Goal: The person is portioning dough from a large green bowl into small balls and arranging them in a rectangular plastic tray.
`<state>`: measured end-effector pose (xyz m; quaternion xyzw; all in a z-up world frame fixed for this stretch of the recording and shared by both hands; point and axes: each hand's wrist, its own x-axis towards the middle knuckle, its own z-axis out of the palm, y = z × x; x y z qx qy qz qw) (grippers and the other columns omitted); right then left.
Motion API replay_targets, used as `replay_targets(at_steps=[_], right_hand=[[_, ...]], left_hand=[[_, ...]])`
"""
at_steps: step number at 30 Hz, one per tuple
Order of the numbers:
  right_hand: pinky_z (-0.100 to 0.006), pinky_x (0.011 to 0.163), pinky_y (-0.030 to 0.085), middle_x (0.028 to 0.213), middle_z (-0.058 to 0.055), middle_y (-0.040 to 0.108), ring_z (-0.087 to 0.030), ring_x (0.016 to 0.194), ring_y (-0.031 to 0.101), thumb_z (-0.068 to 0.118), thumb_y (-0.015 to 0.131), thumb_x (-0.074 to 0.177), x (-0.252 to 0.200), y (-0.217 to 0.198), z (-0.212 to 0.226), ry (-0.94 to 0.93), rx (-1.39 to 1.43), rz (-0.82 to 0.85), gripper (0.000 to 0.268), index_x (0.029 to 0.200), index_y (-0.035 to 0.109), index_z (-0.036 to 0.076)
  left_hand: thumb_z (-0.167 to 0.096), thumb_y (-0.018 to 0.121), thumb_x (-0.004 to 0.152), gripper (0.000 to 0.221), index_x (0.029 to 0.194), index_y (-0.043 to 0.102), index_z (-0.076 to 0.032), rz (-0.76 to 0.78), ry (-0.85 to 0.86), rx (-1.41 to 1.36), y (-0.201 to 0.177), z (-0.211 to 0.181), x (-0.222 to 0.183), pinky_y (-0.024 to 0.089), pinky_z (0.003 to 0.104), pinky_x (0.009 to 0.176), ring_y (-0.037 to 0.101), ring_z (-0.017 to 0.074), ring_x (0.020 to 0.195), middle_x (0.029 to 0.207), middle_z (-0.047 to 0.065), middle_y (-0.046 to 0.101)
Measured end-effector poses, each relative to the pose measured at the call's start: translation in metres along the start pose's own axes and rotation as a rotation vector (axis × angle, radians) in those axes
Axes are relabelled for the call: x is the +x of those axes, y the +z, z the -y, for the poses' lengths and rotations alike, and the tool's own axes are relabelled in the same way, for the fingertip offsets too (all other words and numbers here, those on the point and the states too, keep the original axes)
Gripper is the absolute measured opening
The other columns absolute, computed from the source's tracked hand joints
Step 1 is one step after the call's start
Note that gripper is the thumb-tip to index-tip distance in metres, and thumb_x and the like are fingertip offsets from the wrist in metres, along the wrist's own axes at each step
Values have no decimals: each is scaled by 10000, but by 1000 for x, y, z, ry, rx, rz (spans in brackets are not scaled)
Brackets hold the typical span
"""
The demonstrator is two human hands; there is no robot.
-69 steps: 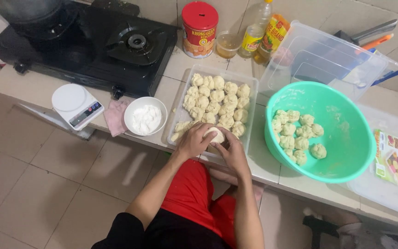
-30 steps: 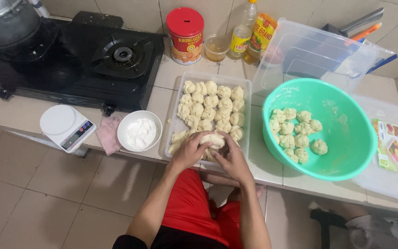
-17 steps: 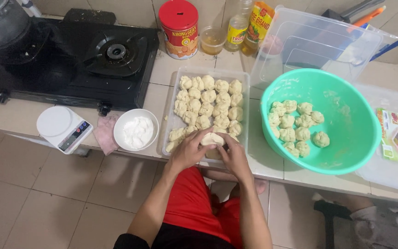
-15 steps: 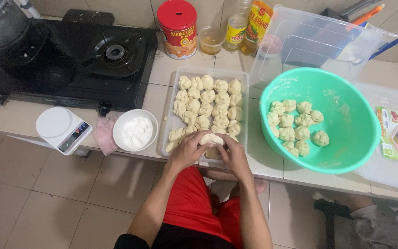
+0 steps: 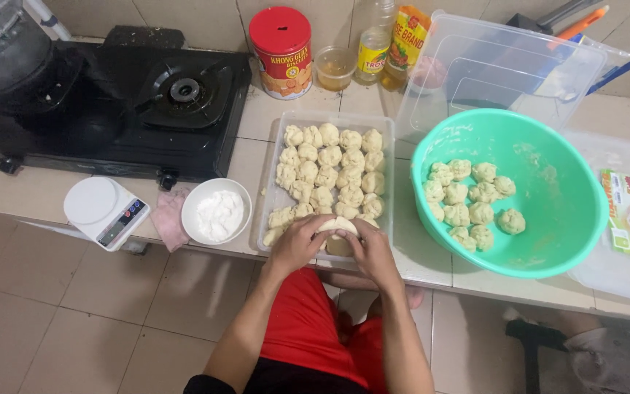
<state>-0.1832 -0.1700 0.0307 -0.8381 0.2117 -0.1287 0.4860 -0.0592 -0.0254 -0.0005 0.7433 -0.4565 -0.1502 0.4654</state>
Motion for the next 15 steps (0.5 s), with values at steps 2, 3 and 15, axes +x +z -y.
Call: replay_targets(at_steps=[2,3,15], right_hand=[[-430,770,560,712,-154,707,-353,786,725,248,704,951,1,3,-9,-6,2,-11,189,1013,770,82],[-423,761,558,691,-140,701,-325,764,717,251,704,953,1,5,-14,-11,4,-21,180,1001,776,92],[-583,1135,407,1371,-270,642,-506,1311,540,53,768,828,-9,-14,53,-35,-21,148,659,1455,569,100]], left_hand=[[-171,651,970,295,1251,676,-85,-7,16,15,-2,-11,2,572,491,877,704,401,1022,1071,200,735],[-196,681,940,339,1265,664,-104,-14,30,28,-3,-16,3,569,502,881,693,410,1038,1085,202,721],[-219,606,1021,235,1190,697,-83,-112,-82,-32,15,27,-3,596,478,809,728,400,952,1005,202,759]])
